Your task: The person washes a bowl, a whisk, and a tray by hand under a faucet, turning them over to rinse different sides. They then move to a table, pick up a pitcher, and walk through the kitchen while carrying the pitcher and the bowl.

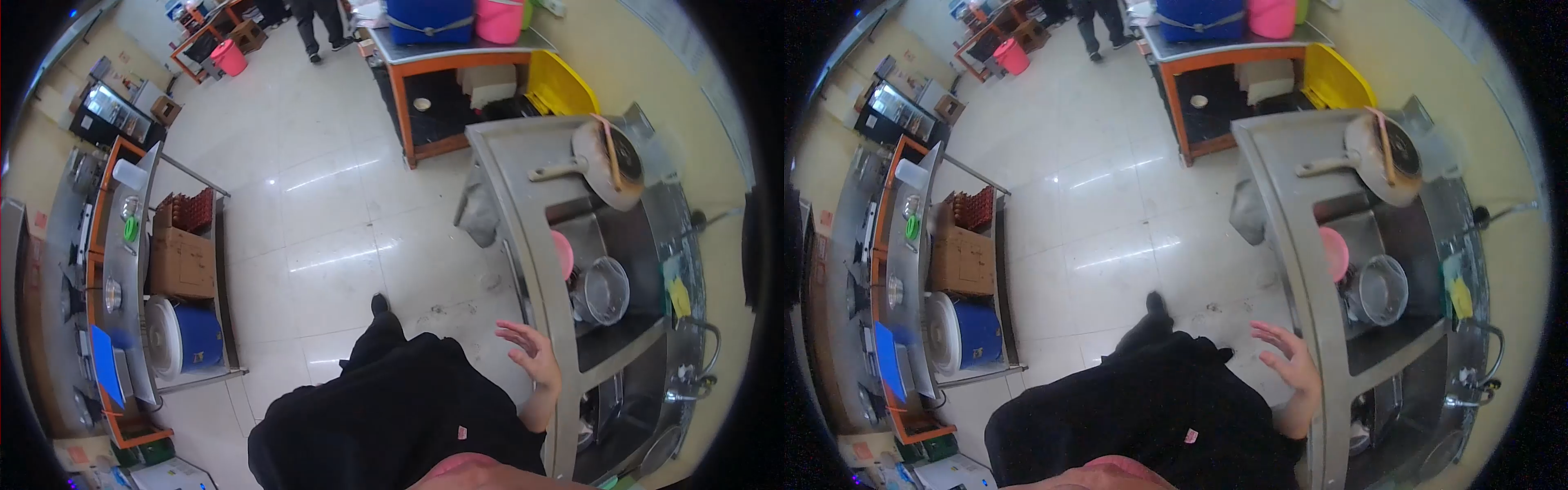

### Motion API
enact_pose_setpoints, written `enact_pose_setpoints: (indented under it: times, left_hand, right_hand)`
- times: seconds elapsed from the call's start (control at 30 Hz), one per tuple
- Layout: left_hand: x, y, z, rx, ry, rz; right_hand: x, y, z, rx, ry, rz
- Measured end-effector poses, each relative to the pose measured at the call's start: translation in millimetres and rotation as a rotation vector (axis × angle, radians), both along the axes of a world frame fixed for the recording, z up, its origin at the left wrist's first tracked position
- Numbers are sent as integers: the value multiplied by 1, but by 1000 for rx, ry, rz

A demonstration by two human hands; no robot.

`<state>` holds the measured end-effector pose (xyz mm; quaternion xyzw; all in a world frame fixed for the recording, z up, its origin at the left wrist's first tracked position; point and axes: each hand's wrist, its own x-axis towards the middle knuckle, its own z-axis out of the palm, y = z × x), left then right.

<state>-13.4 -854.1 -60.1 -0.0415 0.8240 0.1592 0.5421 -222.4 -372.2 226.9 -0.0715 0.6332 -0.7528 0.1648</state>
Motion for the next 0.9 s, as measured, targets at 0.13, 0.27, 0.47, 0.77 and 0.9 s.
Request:
enact_pose_setpoints:
  times: [0.13,0.27,0.47,0.77,0.9]
  left_hand:
    - [-58,-32,-39,-88,114,-5]
    - [-171,-123,-44,-209,404,-65]
    - [-350,-282,16,-498,813,219]
    - [-493,-464,27,-712,789,454]
    - [-457,-479,12,-659,621,811]
  right_hand:
    - [-72,-91,-160,271,-445,154]
    - [-41,-82,-365,1418,-73,557]
    - [-112,-136,-344,1332,-504,349]
    - [-290,-241,-365,1420,-584,396]
    - [-429,-304,-381,1498,-455,489]
